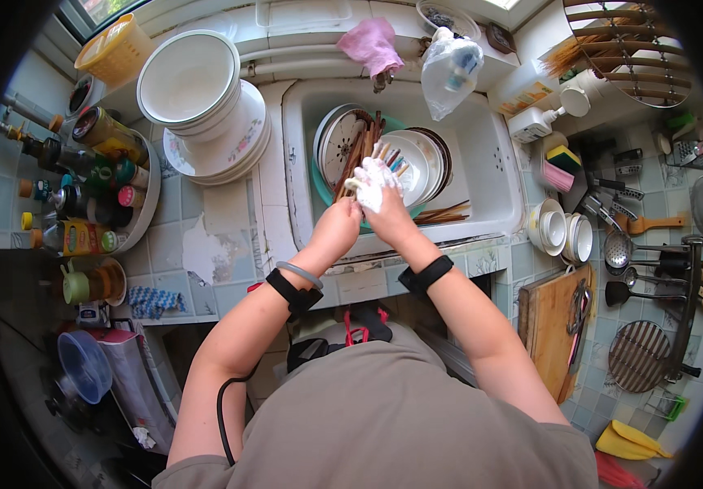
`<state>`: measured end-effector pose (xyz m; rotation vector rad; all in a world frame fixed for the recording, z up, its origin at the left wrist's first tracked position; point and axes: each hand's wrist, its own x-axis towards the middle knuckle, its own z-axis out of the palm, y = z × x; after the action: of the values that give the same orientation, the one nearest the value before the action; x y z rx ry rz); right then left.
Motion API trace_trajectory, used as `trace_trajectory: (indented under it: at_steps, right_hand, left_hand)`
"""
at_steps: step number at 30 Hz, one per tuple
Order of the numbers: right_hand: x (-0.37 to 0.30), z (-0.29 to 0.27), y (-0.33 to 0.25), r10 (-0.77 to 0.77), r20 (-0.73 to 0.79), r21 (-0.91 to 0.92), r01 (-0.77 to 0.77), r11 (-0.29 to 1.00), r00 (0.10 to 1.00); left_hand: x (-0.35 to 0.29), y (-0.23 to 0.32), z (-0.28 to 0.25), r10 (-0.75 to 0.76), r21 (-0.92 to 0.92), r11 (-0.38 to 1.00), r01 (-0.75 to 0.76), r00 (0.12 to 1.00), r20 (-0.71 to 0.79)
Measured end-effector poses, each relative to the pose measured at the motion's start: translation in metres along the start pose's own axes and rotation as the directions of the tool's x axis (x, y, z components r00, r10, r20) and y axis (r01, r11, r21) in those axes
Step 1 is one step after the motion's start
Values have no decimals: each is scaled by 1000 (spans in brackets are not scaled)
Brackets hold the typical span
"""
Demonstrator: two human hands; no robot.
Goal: Washing multiple pairs of wooden and plastic chopsticks in a kitchen sink using a sponge and soapy water.
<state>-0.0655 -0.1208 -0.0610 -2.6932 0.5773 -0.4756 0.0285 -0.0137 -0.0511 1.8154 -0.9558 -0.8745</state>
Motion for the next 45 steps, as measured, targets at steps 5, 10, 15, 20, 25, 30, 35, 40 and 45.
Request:
trace_trajectory:
  at_steps: [5,10,15,20,25,30,35,40,45]
  right_hand:
    - [10,-9,10,234,-64,-76,-239,968,970]
    - [33,-35,53,174,-131,208,-144,967,976]
    - [33,-34,70,217,-31,149,-210,966,976]
    - [31,-35,93,456,28,330,-439,835,889]
    - [43,-41,90,788,97,799,-520,303,607]
    - [25,-40,42,476,-290,499,-293,816,830]
    - [1,-7,-20,57,-149,81,-46,996,987]
    - [18,-19,48,168,-106,-94,-178,979,980]
    - [17,-8,5,98,-40,39,-97,995,994]
  left_hand:
    - [-9,17,-12,-51,74,996,47,997,52]
    - [-20,26,-23,29,105,994,-36,997,72]
    - [-21,17,-29,60,126,989,-76,990,128]
    - [-16,11,-28,69,96,991,-92,972,223]
    - [-8,-7,-21,128,-96,989,-110,970,208]
    - [0,-5,-16,34,-77,997,-23,987,154]
    - [6,1,-12,97,-26,995,-97,995,19]
    - [-6,17,-11,29,109,993,-44,991,133]
    - [-1,5,-12,60,42,997,-62,997,38]
